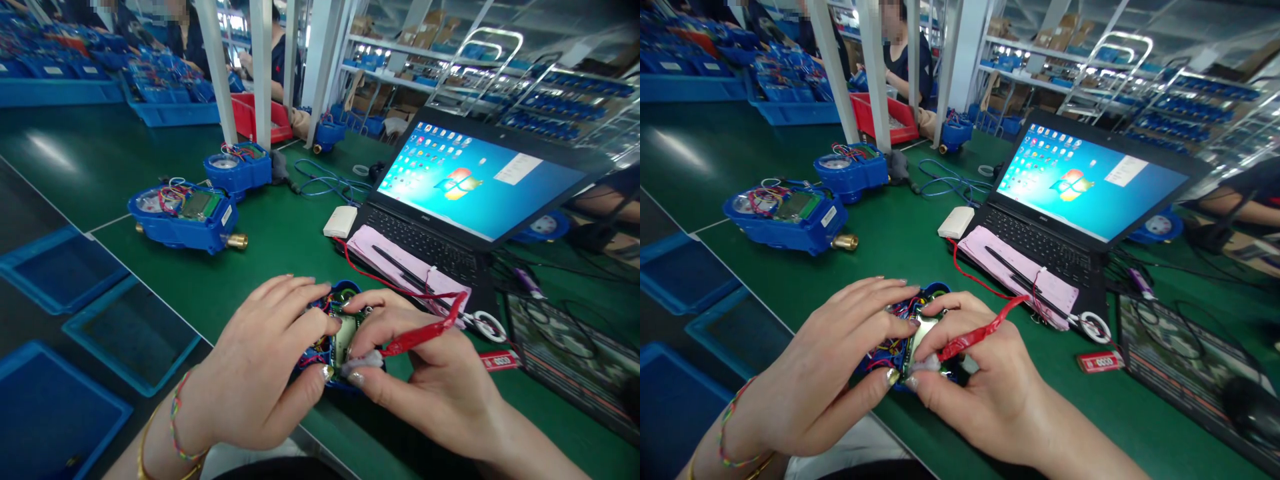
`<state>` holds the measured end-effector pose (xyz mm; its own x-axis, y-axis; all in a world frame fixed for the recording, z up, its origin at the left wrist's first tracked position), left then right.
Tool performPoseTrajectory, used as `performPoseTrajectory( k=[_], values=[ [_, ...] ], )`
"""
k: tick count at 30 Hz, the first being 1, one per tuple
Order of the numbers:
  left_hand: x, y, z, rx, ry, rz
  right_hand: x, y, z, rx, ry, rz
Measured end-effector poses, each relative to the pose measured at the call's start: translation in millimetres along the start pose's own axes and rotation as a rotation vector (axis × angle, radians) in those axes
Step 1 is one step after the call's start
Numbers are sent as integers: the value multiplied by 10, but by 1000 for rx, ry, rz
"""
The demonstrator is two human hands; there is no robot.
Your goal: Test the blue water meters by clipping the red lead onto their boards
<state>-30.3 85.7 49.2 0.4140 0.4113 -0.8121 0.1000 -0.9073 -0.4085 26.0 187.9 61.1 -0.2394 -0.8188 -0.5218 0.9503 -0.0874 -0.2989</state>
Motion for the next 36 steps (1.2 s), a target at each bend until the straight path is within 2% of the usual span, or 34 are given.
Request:
performPoseTrajectory(
  k=[5,12,19,36],
  values=[
    [13,-14,8,-19,1,15,-6,1,50,-27,61,-6],
    [-3,-6,12,-10,-22,0,13,15,238,-169,214,16],
    [8,-20,7,-10,-29,-1,41,18,309,-193,298,36],
    [21,-18,-20,-7,-65,74,70,-46,166,-77,54,115]
  ],
)
Point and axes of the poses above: each hand's wrist, its own y-axis away from the middle knuckle, its own x-axis out of the palm, z = x × y, the point moved 8 cm from there along -y, towards the middle knuckle, and after that the axes turned 6 degrees about x, right-handed, at the moved point
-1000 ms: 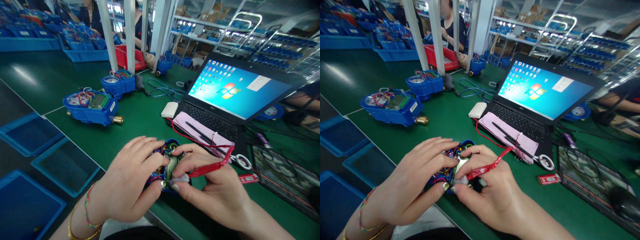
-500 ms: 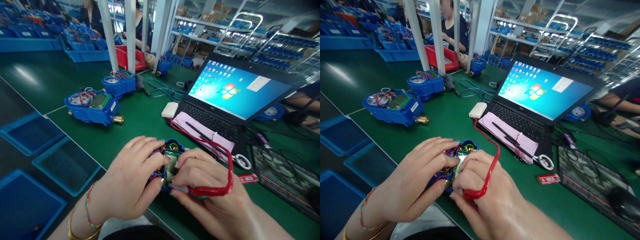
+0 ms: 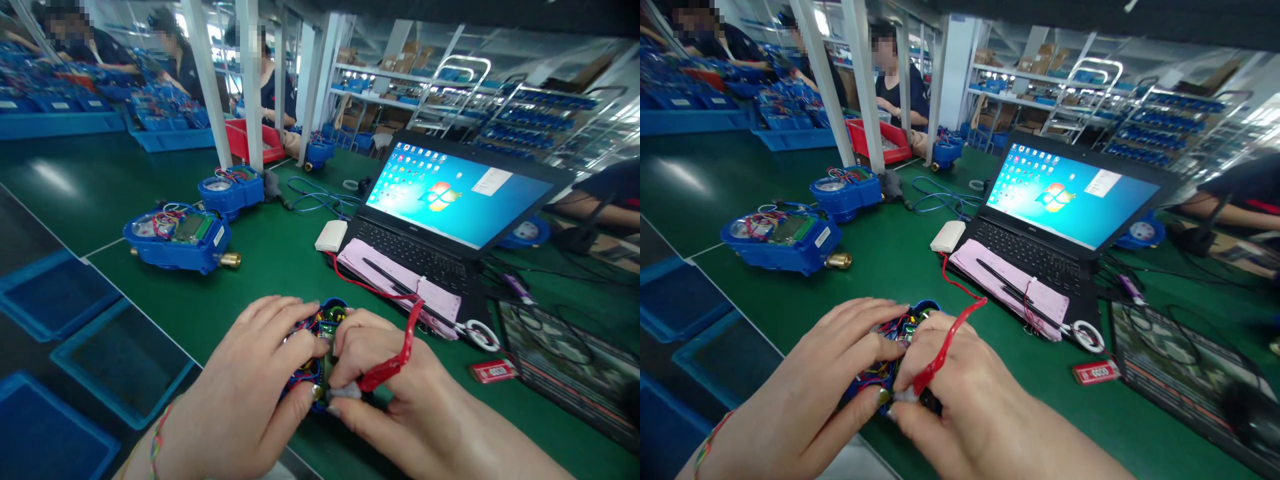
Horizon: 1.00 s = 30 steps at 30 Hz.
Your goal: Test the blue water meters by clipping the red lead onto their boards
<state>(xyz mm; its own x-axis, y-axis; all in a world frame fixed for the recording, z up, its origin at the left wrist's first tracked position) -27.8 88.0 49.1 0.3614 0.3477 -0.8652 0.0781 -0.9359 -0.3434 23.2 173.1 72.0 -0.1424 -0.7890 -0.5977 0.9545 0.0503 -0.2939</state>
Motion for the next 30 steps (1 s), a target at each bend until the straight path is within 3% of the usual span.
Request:
performPoseTrajectory(
  k=[24,30],
  values=[
    [-4,-20,30,-4,41,-38,-1,-37,-127,27,-109,34],
    [-19,-32,36,-4,43,-56,-54,-39,-281,138,-292,-9]
  ],
)
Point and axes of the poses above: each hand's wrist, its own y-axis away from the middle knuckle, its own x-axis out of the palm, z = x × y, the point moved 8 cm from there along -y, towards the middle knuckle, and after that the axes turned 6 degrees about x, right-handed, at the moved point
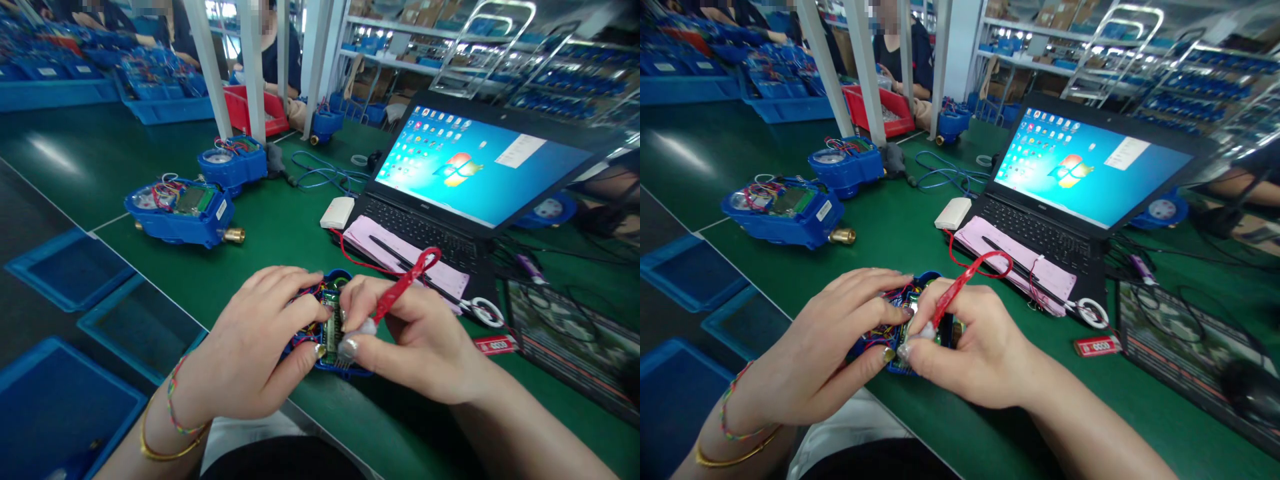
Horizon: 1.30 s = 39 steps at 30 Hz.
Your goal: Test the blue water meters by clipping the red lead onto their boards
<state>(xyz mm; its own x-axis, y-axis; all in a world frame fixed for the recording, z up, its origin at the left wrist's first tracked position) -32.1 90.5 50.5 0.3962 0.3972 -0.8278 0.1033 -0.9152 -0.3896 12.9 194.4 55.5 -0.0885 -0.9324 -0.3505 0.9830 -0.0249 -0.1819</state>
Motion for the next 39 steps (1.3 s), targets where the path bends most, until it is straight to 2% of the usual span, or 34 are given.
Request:
performPoseTrajectory(
  k=[3,17,27,31,35,39],
  values=[
    [-10,-2,-11,8,8,-15,-28,5,-28,40,-30,-6],
    [-13,7,7,-10,2,-5,47,34,61,-78,81,44],
    [10,32,20,-24,7,7,67,39,75,-95,117,38],
    [-7,27,-9,-17,-6,11,78,54,158,-134,157,29],
    [-10,17,-7,20,-128,34,90,63,279,-207,241,7],
    [-8,66,39,169,-329,-57,138,27,228,-359,216,-25]
  ],
)
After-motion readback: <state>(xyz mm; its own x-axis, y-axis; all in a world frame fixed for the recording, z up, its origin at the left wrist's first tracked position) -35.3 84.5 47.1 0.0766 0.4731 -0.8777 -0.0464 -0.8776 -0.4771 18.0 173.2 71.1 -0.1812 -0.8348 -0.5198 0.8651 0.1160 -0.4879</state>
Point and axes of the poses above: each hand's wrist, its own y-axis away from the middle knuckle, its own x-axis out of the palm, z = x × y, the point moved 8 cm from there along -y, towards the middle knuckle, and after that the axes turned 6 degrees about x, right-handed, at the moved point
